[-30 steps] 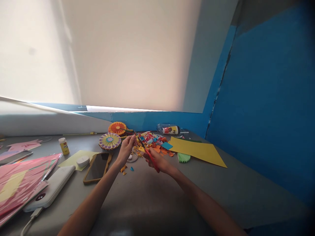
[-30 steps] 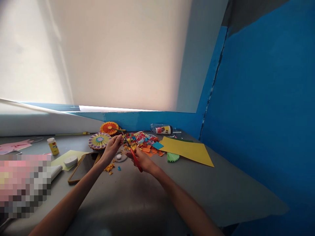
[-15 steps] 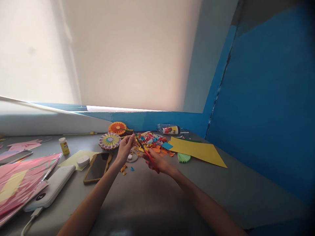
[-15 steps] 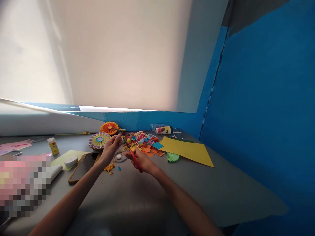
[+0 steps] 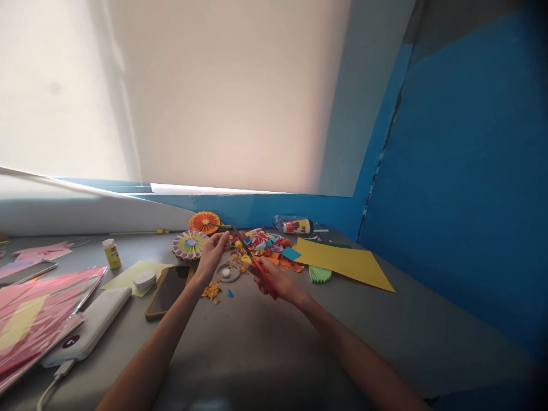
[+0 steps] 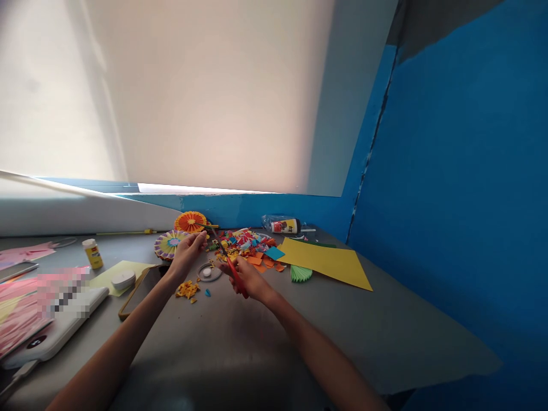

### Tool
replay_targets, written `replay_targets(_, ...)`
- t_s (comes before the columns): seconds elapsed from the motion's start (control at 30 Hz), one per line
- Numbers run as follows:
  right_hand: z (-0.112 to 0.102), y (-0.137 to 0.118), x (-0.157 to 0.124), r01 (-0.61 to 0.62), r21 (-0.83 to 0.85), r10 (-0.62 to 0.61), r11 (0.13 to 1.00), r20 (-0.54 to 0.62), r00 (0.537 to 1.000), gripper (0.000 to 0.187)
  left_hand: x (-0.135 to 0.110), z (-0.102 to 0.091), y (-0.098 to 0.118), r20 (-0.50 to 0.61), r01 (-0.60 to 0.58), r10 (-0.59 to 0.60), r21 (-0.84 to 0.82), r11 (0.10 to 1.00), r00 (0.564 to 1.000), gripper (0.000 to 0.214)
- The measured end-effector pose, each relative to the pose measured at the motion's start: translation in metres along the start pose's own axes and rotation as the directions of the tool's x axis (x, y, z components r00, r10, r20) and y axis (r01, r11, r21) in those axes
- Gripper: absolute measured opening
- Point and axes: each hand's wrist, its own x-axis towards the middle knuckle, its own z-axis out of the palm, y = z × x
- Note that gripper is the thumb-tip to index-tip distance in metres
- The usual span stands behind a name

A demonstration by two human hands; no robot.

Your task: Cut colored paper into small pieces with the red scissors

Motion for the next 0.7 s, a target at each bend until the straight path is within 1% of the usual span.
replay_targets(0.03,-0.001,-0.001,0.0,0.004,0.019,-0.003,1.0,-0.03,1.0,0.043,0.003,-0.005,0.0,-0.002,-0.016,0.016,0.113,0.993,1.0,0.036)
replay_targets(0.07,-0.003,-0.003,0.0,0.012,0.028,-0.01,1.0,-0.062,0.998,0.042,0.005,-0.012,-0.001,0.017,-0.046,0.043,0.243,0.969,0.999,0.034)
replay_targets(0.13,-0.007,-0.007,-0.002,0.052,0.013,-0.05,0.999,-0.109,0.993,0.04,0.01,-0.026,-0.004,0.111,-0.118,0.072,0.498,0.859,0.991,0.03)
replay_targets(0.17,-0.01,-0.009,-0.003,0.082,-0.005,-0.082,0.997,-0.121,0.989,0.038,0.012,-0.033,-0.007,0.195,-0.141,0.03,0.591,0.794,0.98,0.027)
replay_targets(0.2,-0.012,-0.011,-0.004,0.11,-0.025,-0.112,0.994,-0.126,0.986,0.037,0.013,-0.04,-0.01,0.273,-0.14,-0.065,0.666,0.732,0.96,0.026)
replay_targets(0.23,-0.015,-0.012,-0.005,0.133,-0.046,-0.138,0.99,-0.124,0.983,0.037,0.014,-0.046,-0.013,0.327,-0.126,-0.18,0.727,0.675,0.928,0.025)
replay_targets(0.27,-0.017,-0.013,-0.005,0.151,-0.067,-0.158,0.986,-0.122,0.98,0.037,0.014,-0.051,-0.016,0.359,-0.114,-0.277,0.769,0.629,0.891,0.025)
replay_targets(0.3,-0.019,-0.014,-0.005,0.161,-0.09,-0.172,0.983,-0.122,0.978,0.037,0.014,-0.055,-0.018,0.368,-0.105,-0.339,0.796,0.596,0.866,0.024)
replay_targets(0.33,-0.02,-0.014,-0.005,0.163,-0.114,-0.177,0.98,-0.122,0.977,0.037,0.013,-0.058,-0.02,0.366,-0.097,-0.377,0.814,0.573,0.851,0.025)
replay_targets(0.47,-0.021,-0.014,-0.002,0.144,-0.128,-0.16,0.981,-0.126,0.979,0.037,0.014,-0.067,-0.023,0.338,-0.082,-0.409,0.845,0.528,0.848,0.034)
replay_targets(0.5,-0.021,-0.014,-0.001,0.135,-0.116,-0.15,0.984,-0.129,0.98,0.038,0.015,-0.067,-0.023,0.336,-0.088,-0.396,0.845,0.528,0.855,0.035)
replay_targets(0.53,-0.02,-0.015,0.0,0.132,-0.101,-0.145,0.986,-0.133,0.98,0.038,0.015,-0.065,-0.023,0.339,-0.107,-0.357,0.838,0.535,0.87,0.036)
replay_targets(0.6,-0.02,-0.017,-0.001,0.148,-0.075,-0.158,0.986,-0.14,0.978,0.041,0.015,-0.057,-0.024,0.348,-0.169,-0.231,0.813,0.558,0.909,0.035)
replay_targets(0.63,-0.019,-0.018,-0.001,0.17,-0.07,-0.179,0.983,-0.148,0.973,0.042,0.013,-0.049,-0.024,0.352,-0.209,-0.154,0.796,0.568,0.923,0.034)
replay_targets(0.7,-0.019,-0.019,-0.003,0.233,-0.078,-0.244,0.969,-0.182,0.953,0.044,0.006,-0.027,-0.027,0.376,-0.261,-0.076,0.761,0.594,0.924,0.032)
